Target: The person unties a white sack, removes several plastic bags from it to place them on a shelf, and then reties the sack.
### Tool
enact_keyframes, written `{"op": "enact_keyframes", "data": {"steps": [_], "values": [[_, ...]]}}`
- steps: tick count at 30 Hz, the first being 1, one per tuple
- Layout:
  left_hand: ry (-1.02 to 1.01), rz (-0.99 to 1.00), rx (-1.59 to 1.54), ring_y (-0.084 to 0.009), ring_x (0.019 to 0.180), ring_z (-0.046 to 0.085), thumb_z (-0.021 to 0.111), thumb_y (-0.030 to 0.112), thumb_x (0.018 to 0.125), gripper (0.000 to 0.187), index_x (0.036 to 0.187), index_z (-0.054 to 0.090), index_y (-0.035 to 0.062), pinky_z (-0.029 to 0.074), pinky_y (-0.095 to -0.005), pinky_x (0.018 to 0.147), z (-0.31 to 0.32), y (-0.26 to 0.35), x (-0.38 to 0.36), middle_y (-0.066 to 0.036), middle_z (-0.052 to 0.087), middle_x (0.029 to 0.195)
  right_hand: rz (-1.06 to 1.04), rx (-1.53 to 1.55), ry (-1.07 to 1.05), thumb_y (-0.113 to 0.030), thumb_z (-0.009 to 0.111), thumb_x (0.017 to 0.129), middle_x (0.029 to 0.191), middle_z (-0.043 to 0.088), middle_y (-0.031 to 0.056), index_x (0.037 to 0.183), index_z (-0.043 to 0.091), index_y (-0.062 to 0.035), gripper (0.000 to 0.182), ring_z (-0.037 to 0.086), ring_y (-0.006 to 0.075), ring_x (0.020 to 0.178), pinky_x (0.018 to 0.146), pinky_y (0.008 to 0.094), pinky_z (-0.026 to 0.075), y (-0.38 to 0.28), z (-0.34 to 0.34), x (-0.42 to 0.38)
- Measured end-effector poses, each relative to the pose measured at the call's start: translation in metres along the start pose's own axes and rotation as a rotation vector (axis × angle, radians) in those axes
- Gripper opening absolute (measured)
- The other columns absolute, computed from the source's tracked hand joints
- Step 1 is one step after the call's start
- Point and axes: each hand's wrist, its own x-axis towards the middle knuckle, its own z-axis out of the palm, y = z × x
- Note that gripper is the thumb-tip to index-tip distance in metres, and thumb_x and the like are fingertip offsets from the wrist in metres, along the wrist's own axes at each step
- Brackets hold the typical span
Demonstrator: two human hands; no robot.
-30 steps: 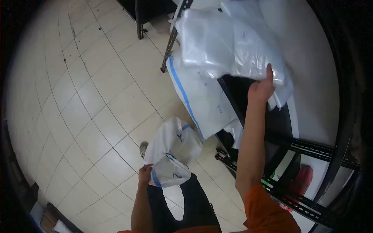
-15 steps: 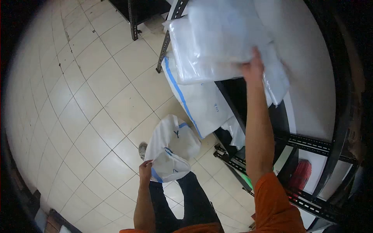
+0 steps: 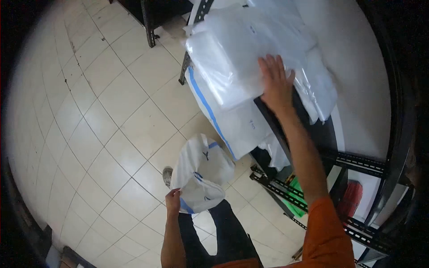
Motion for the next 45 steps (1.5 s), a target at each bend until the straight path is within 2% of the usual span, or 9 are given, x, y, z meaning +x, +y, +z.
{"op": "enact_keyframes", "data": {"steps": [9,16,19,22,24,28,36,43,45], "values": [[-0.022,-0.037,-0.024,-0.0154,0.074,0.059,0.053,0.014,0.083,0.028,0.103,0.067,-0.001,0.046,-0.028,0.07,0.0,-0.002,-0.007,-0.012,0.067,0.083,-0.061,-0.009,-0.051,-0.007,0.071,0.069,0.132,0.045,0.0092,0.125,0.046,-0.0166,0.062,0.041,0.0299,0.125,0.099,0.042,0.038,0.066,-0.003,0.055],[-0.006,-0.004,-0.01,-0.0222,0.082,0.063,0.053,0.017,0.083,0.031,0.104,0.067,0.0,0.048,-0.0312,0.077,0.004,0.007,-0.01,-0.018,0.068,0.087,-0.065,-0.041,-0.09,-0.004,0.069,0.073,0.137,0.039,0.0159,0.137,0.034,-0.0098,0.074,0.036,0.0323,0.129,0.107,0.041,0.031,0.05,-0.005,0.01],[0.007,0.02,0.083,-0.0214,0.082,0.063,0.053,0.017,0.083,0.031,0.104,0.067,-0.0008,0.048,-0.0304,0.076,0.005,-0.031,0.009,-0.016,0.068,0.088,0.522,1.14,0.185,-0.025,0.07,0.079,0.14,0.033,0.0222,0.134,0.034,-0.0004,0.07,0.038,0.0355,0.129,0.107,0.0442,0.032,0.018,0.035,0.008],[0.018,0.014,0.05,-0.0199,0.081,0.062,0.052,0.015,0.083,0.031,0.104,0.067,-0.0019,0.047,-0.0293,0.076,-0.002,0.019,-0.018,-0.015,0.068,0.088,1.053,1.338,0.242,-0.038,0.074,0.075,0.137,0.036,0.0246,0.134,0.029,0.0062,0.087,0.039,0.0369,0.128,0.105,0.0446,0.034,-0.028,0.001,0.044],[-0.017,0.04,0.032,-0.0183,0.079,0.061,0.052,0.015,0.084,0.03,0.104,0.066,-0.0027,0.047,-0.0288,0.075,-0.003,0.016,-0.023,-0.013,0.068,0.087,1.402,0.788,0.224,-0.044,0.079,0.068,0.132,0.04,0.0293,0.132,0.031,0.0084,0.095,0.042,0.0366,0.125,0.101,0.0454,0.038,-0.026,-0.008,0.067],[-0.029,-0.062,-0.023,-0.0209,0.084,0.062,0.052,0.016,0.083,0.032,0.106,0.066,-0.0029,0.047,-0.0304,0.077,0.003,0.014,-0.018,-0.016,0.067,0.09,1.119,0.349,0.078,-0.044,0.081,0.063,0.122,0.048,0.0307,0.126,0.035,0.0122,0.096,0.048,0.0384,0.118,0.096,0.0486,0.042,-0.015,-0.023,0.08],[-0.01,0.0,0.055,-0.0149,0.067,0.057,0.054,0.018,0.083,0.031,0.105,0.067,0.0004,0.046,-0.0293,0.064,0.004,0.002,-0.014,-0.01,0.065,0.077,1.237,1.482,-0.026,-0.026,0.077,0.074,0.103,0.058,0.0201,0.104,0.055,0.0101,0.052,0.058,0.0262,0.091,0.062,0.0373,0.053,0.058,-0.013,0.101],[-0.052,-0.105,0.039,-0.0237,0.092,0.062,0.053,0.018,0.083,0.034,0.108,0.065,-0.0027,0.046,-0.0339,0.083,0.002,0.034,-0.026,-0.018,0.067,0.097,1.222,1.113,0.399,-0.028,0.075,0.077,0.121,0.055,0.016,0.126,0.047,0.0034,0.065,0.058,0.0272,0.104,0.077,0.0404,0.051,-0.06,0.022,-0.001],[-0.037,-0.079,0.002,-0.0225,0.094,0.061,0.053,0.02,0.083,0.035,0.108,0.065,-0.0025,0.045,-0.0332,0.085,-0.002,0.022,-0.022,-0.017,0.067,0.098,1.365,1.493,0.218,-0.034,0.078,0.073,0.117,0.053,0.0105,0.129,0.044,-0.0079,0.071,0.054,0.024,0.099,0.075,0.0401,0.048,-0.067,0.015,0.011]]}}
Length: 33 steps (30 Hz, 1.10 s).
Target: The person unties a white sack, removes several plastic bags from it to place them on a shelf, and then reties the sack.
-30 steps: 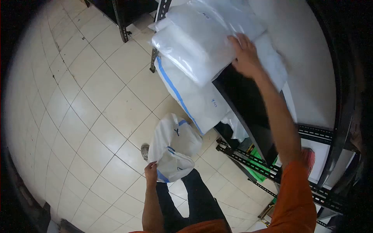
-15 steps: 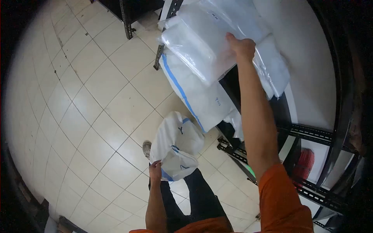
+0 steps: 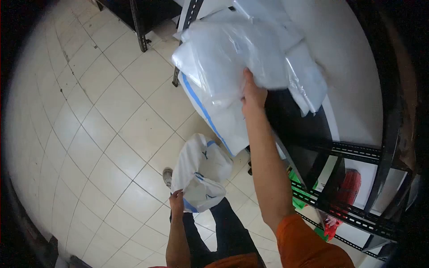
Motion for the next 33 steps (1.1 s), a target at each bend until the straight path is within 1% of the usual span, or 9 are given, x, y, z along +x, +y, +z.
{"op": "enact_keyframes", "data": {"steps": [3,7,13,15,22,27,30,31,33], "values": [[0.001,0.098,-0.058,-0.017,0.078,0.059,0.053,0.018,0.083,0.034,0.106,0.066,-0.0029,0.046,-0.028,0.071,0.005,-0.034,0.016,-0.015,0.066,0.086,0.338,0.169,-0.151,-0.033,0.077,0.073,0.118,0.053,0.009,0.129,0.045,-0.009,0.069,0.051,0.0259,0.107,0.086,0.0439,0.045,-0.027,-0.008,-0.002],[-0.03,0.002,-0.093,-0.0231,0.093,0.06,0.052,0.019,0.083,0.036,0.105,0.064,-0.007,0.045,-0.0323,0.085,0.004,-0.017,0.003,-0.016,0.066,0.097,0.345,0.195,-0.221,-0.031,0.075,0.077,0.12,0.051,0.0096,0.13,0.043,-0.0083,0.066,0.05,0.0284,0.11,0.086,0.0468,0.046,-0.03,-0.01,-0.001],[-0.01,-0.046,-0.087,-0.0221,0.092,0.06,0.052,0.018,0.084,0.037,0.109,0.063,-0.0061,0.045,-0.0318,0.084,0.003,-0.017,0.003,-0.016,0.066,0.098,0.193,0.238,-0.188,-0.032,0.064,0.085,0.129,0.046,0.0105,0.133,0.039,-0.0085,0.059,0.046,0.029,0.118,0.094,0.0522,0.042,-0.011,0.0,-0.039],[-0.005,-0.028,-0.054,-0.0216,0.092,0.06,0.053,0.018,0.084,0.036,0.109,0.062,-0.0063,0.045,-0.0313,0.084,0.006,-0.018,0.0,-0.016,0.066,0.098,0.401,0.328,-0.306,-0.035,0.062,0.086,0.133,0.043,0.0105,0.133,0.039,-0.0089,0.059,0.044,0.0302,0.121,0.097,0.0523,0.04,-0.008,0.007,-0.033],[-0.024,-0.027,-0.078,-0.0204,0.091,0.06,0.054,0.018,0.086,0.036,0.11,0.061,-0.0073,0.046,-0.03,0.083,0.008,-0.02,-0.001,-0.014,0.066,0.099,0.506,0.578,-0.439,-0.033,0.063,0.085,0.126,0.05,0.0081,0.131,0.043,-0.0104,0.055,0.046,0.0244,0.118,0.095,0.0438,0.043,0.003,0.018,-0.039],[0.035,0.1,-0.07,-0.0132,0.072,0.057,0.054,0.018,0.081,0.032,0.103,0.067,-0.002,0.044,-0.0257,0.067,0.004,-0.022,-0.001,-0.008,0.066,0.082,0.135,0.212,-0.13,-0.016,0.069,0.077,0.105,0.06,0.0076,0.111,0.059,-0.0076,0.037,0.061,0.021,0.09,0.072,0.032,0.051,-0.02,-0.019,-0.039],[0.026,0.092,-0.083,-0.015,0.071,0.058,0.054,0.019,0.08,0.033,0.102,0.067,-0.0025,0.045,-0.0276,0.067,0.0,-0.045,0.012,-0.01,0.066,0.079,-0.603,-0.511,-0.345,-0.018,0.067,0.078,0.113,0.056,0.0131,0.119,0.053,-0.0015,0.046,0.056,0.026,0.104,0.092,0.0366,0.046,-0.05,-0.093,-0.03],[0.009,0.058,-0.159,-0.0161,0.071,0.058,0.054,0.019,0.08,0.034,0.103,0.067,-0.0024,0.045,-0.0287,0.066,0.005,-0.054,0.018,-0.011,0.066,0.078,-0.047,0.148,-0.149,-0.019,0.065,0.081,0.118,0.053,0.014,0.125,0.047,-0.0001,0.051,0.051,0.0295,0.112,0.1,0.0404,0.04,-0.094,-0.077,-0.049],[0.061,0.099,-0.08,-0.0165,0.07,0.06,0.054,0.019,0.079,0.033,0.102,0.068,-0.0008,0.046,-0.029,0.067,0.007,-0.046,0.014,-0.012,0.067,0.078,-0.228,0.106,-0.256,-0.018,0.063,0.08,0.108,0.057,0.013,0.111,0.056,0.0004,0.037,0.056,0.0268,0.102,0.091,0.0396,0.045,-0.132,-0.108,-0.028]]}}
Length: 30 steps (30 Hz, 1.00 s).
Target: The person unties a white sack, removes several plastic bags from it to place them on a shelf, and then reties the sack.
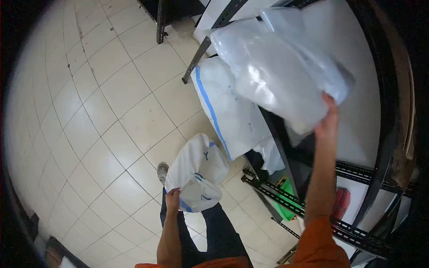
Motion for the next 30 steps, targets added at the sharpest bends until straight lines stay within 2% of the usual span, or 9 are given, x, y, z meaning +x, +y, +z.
{"op": "enact_keyframes", "data": {"steps": [4,9,12,15,17,18,24,25,30], "values": [[0.004,-0.105,-0.037,-0.0159,0.071,0.062,0.054,0.019,0.079,0.03,0.099,0.07,0.0022,0.048,-0.0293,0.067,-0.001,-0.007,0.007,-0.012,0.069,0.08,0.058,-0.263,-0.299,-0.02,0.065,0.082,0.099,0.062,0.0112,0.108,0.059,-0.001,0.033,0.06,0.0219,0.094,0.086,0.0338,0.049,-0.068,-0.071,0.115],[0.009,-0.023,0.058,-0.0166,0.069,0.061,0.053,0.019,0.08,0.032,0.1,0.069,0.0018,0.047,-0.03,0.064,-0.001,0.008,0.003,-0.012,0.069,0.079,0.007,-0.838,-0.738,-0.028,0.066,0.084,0.114,0.059,0.0145,0.126,0.049,-0.0008,0.052,0.059,0.0202,0.098,0.084,0.0327,0.048,-0.048,0.035,0.187],[0.022,-0.026,0.095,-0.0214,0.072,0.063,0.052,0.021,0.081,0.033,0.1,0.069,0.0009,0.047,-0.0332,0.067,0.001,0.018,-0.006,-0.014,0.069,0.081,-0.8,-1.807,-0.146,-0.038,0.046,0.091,0.12,0.057,0.0195,0.127,0.047,-0.0049,0.049,0.056,0.0348,0.108,0.089,0.0494,0.044,0.067,0.09,0.188],[0.01,0.024,0.411,-0.0277,0.078,0.064,0.051,0.024,0.084,0.034,0.099,0.068,-0.0015,0.047,-0.0383,0.072,0.0,0.017,0.006,-0.017,0.068,0.083,-0.805,-1.838,-0.048,-0.038,0.04,0.091,0.117,0.058,0.0195,0.121,0.048,-0.0034,0.046,0.053,0.0387,0.109,0.087,0.0544,0.042,0.091,0.117,0.172],[0.138,0.12,0.031,-0.0271,0.075,0.062,0.051,0.026,0.088,0.035,0.093,0.065,-0.0056,0.047,-0.0395,0.07,0.004,0.014,0.008,-0.021,0.066,0.079,-1.096,-1.8,0.059,-0.027,0.052,0.087,0.101,0.064,0.0157,0.101,0.06,-0.004,0.027,0.06,0.0312,0.099,0.083,0.0459,0.047,0.089,0.104,0.176],[0.111,0.051,0.2,-0.026,0.073,0.06,0.05,0.028,0.089,0.037,0.092,0.063,-0.0065,0.046,-0.0384,0.069,-0.005,0.052,0.002,-0.021,0.065,0.08,-1.129,-1.689,0.201,-0.015,0.062,0.08,0.131,0.046,0.022,0.13,0.042,-0.0003,0.055,0.038,0.0378,0.126,0.106,0.0431,0.028,0.114,0.089,0.189],[0.161,0.004,-0.097,-0.0173,0.088,0.059,0.051,0.023,0.094,0.038,0.112,0.058,-0.0092,0.045,-0.0289,0.081,-0.008,0.088,0.013,-0.013,0.066,0.095,-0.73,-0.832,-0.639,-0.002,0.065,0.077,0.094,0.065,0.0106,0.094,0.062,-0.004,0.017,0.062,0.0215,0.092,0.08,0.0326,0.048,0.132,0.069,-0.1],[0.163,-0.033,-0.157,-0.0163,0.087,0.059,0.051,0.023,0.094,0.038,0.112,0.058,-0.0086,0.045,-0.0285,0.08,-0.01,0.083,0.02,-0.012,0.066,0.095,-0.314,-0.675,-0.798,-0.005,0.064,0.077,0.093,0.061,0.0124,0.094,0.06,-0.0044,0.017,0.061,0.0282,0.088,0.081,0.0357,0.047,0.167,0.071,-0.152],[0.125,-0.074,-0.165,-0.0116,0.083,0.056,0.048,0.025,0.096,0.036,0.108,0.061,-0.0063,0.045,-0.0265,0.075,-0.007,0.092,0.012,-0.008,0.066,0.092,0.294,-0.667,-1.191,-0.008,0.056,0.079,0.083,0.061,0.0207,0.09,0.059,-0.0002,0.014,0.059,0.0417,0.08,0.075,0.0432,0.048,0.359,0.043,-0.268]]}}
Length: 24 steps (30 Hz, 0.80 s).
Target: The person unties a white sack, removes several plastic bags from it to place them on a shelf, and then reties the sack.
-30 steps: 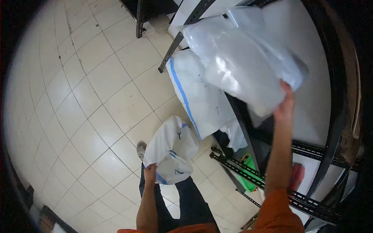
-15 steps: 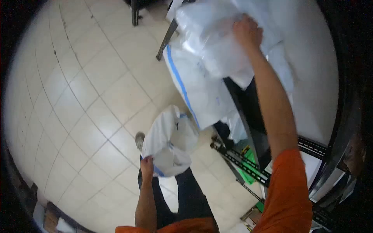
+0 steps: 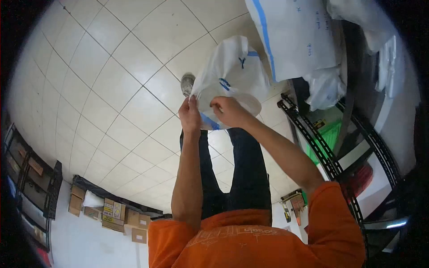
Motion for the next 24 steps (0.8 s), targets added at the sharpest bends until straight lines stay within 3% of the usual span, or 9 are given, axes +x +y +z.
{"op": "enact_keyframes", "data": {"steps": [2,4,7,11,15,17,23,24], "values": [[-0.003,-0.057,-0.055,-0.012,0.083,0.056,0.046,0.027,0.097,0.038,0.107,0.06,-0.0067,0.045,-0.0262,0.076,0.004,-0.002,-0.005,-0.008,0.065,0.092,0.106,-0.367,-0.156,-0.009,0.054,0.082,0.091,0.064,0.0189,0.092,0.063,0.0011,0.018,0.062,0.0333,0.09,0.081,0.0402,0.048,0.054,0.035,0.025],[0.006,-0.103,-0.171,-0.0127,0.084,0.056,0.043,0.03,0.098,0.041,0.108,0.06,-0.0064,0.044,-0.0263,0.076,0.007,-0.003,0.001,-0.008,0.064,0.093,0.148,-0.447,-0.149,-0.01,0.054,0.081,0.091,0.064,0.0188,0.092,0.063,0.0009,0.018,0.062,0.0331,0.09,0.081,0.0403,0.047,0.127,0.065,0.053],[0.0,-0.062,-0.21,-0.0131,0.084,0.055,0.042,0.034,0.099,0.045,0.11,0.059,-0.0061,0.044,-0.0266,0.076,0.013,-0.001,0.003,-0.009,0.063,0.097,0.197,-0.573,-0.116,-0.011,0.055,0.081,0.091,0.064,0.0184,0.092,0.063,0.0001,0.018,0.062,0.0326,0.09,0.082,0.0407,0.047,0.164,0.066,0.098],[0.02,-0.176,-0.253,-0.012,0.084,0.055,0.042,0.037,0.099,0.046,0.109,0.058,-0.0048,0.045,-0.0252,0.074,0.009,-0.007,0.015,-0.008,0.062,0.095,0.143,-0.616,-0.128,-0.013,0.056,0.08,0.091,0.064,0.0179,0.092,0.063,-0.001,0.019,0.061,0.0318,0.091,0.083,0.0412,0.046,0.187,0.079,0.132],[0.163,-0.152,-0.339,-0.0113,0.08,0.055,0.041,0.036,0.099,0.043,0.107,0.058,-0.0039,0.045,-0.0259,0.07,-0.001,-0.02,0.035,-0.007,0.061,0.093,0.002,-0.644,-0.177,-0.015,0.057,0.079,0.091,0.063,0.0174,0.092,0.063,-0.002,0.019,0.061,0.031,0.091,0.083,0.0417,0.046,0.184,0.121,0.141],[0.132,-0.132,-0.361,-0.011,0.08,0.055,0.042,0.035,0.099,0.043,0.106,0.058,-0.0037,0.045,-0.0257,0.07,-0.007,-0.029,0.039,-0.007,0.061,0.093,-0.041,-0.672,-0.195,-0.016,0.058,0.079,0.091,0.063,0.0171,0.091,0.063,-0.0025,0.02,0.061,0.0307,0.091,0.084,0.042,0.046,0.187,0.142,0.142],[0.18,-0.084,-0.287,-0.0086,0.078,0.054,0.042,0.034,0.099,0.041,0.103,0.06,-0.003,0.044,-0.0245,0.066,-0.011,-0.035,0.025,-0.005,0.062,0.09,0.085,-0.714,-0.142,-0.019,0.059,0.078,0.091,0.063,0.0164,0.091,0.064,-0.0041,0.021,0.06,0.0295,0.092,0.085,0.0427,0.045,0.207,0.168,0.174],[0.137,-0.085,-0.286,-0.0137,0.084,0.057,0.045,0.034,0.098,0.042,0.109,0.057,-0.0045,0.047,-0.0281,0.073,-0.017,-0.034,0.024,-0.009,0.062,0.096,0.106,-0.728,-0.149,-0.02,0.06,0.078,0.091,0.063,0.0162,0.091,0.064,-0.0043,0.021,0.06,0.0293,0.092,0.085,0.0428,0.045,0.206,0.175,0.178]]}}
